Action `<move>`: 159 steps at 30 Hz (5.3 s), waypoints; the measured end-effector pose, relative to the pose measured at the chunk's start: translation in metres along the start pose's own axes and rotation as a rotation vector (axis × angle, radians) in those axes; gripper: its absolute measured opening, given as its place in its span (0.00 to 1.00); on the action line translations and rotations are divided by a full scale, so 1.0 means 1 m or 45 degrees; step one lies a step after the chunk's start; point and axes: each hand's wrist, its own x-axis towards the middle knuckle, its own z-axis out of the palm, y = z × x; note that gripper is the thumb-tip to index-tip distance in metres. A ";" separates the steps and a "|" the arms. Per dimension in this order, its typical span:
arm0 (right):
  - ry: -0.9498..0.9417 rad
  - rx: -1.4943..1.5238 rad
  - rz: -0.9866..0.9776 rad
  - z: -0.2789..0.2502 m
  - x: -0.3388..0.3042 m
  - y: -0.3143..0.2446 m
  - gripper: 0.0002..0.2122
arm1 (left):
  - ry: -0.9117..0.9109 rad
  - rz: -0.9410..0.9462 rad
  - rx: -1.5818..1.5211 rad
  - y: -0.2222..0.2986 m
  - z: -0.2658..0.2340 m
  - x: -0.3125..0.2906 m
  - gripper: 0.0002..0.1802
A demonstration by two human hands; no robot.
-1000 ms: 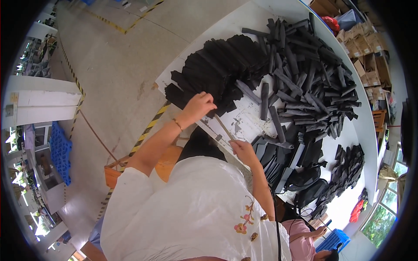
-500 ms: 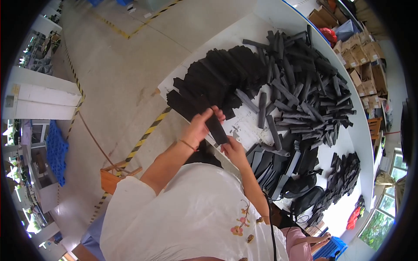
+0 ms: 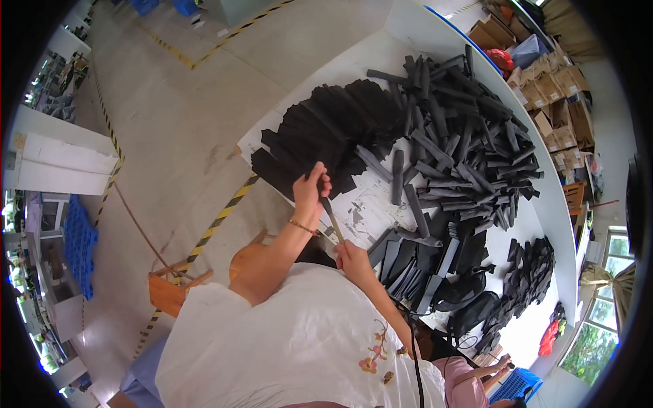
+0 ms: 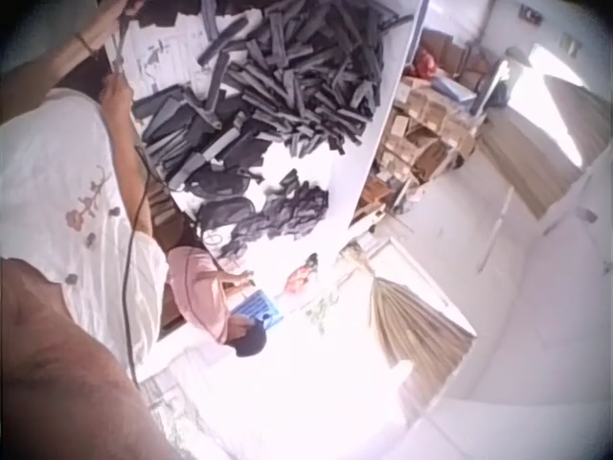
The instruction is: Inserting wooden rods into black foam tubes as part of an assembly process.
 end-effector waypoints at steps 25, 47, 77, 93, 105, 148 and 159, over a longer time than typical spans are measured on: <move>0.002 0.236 0.164 -0.055 -0.102 -0.002 0.12 | -0.764 -0.746 0.201 0.015 0.036 -0.039 0.35; 0.446 0.497 -0.328 -0.045 -0.075 -0.045 0.11 | -0.196 -0.091 -0.368 0.049 0.058 0.032 0.13; 0.686 1.113 -0.432 -0.066 0.021 -0.066 0.04 | -0.910 0.500 0.990 0.004 0.060 -0.080 0.16; 0.630 0.862 -0.436 -0.094 0.023 -0.051 0.06 | -1.192 0.826 1.334 0.006 0.058 -0.087 0.13; 0.660 1.262 -0.487 -0.092 0.012 -0.051 0.09 | -1.116 0.203 1.318 0.016 0.048 -0.097 0.09; 0.795 -0.392 0.755 -0.162 0.319 0.007 0.43 | -0.923 -0.016 2.294 0.038 0.205 0.374 0.58; 1.077 0.294 0.510 -0.166 0.316 -0.011 0.30 | -0.994 -0.436 1.686 0.039 0.216 0.376 0.46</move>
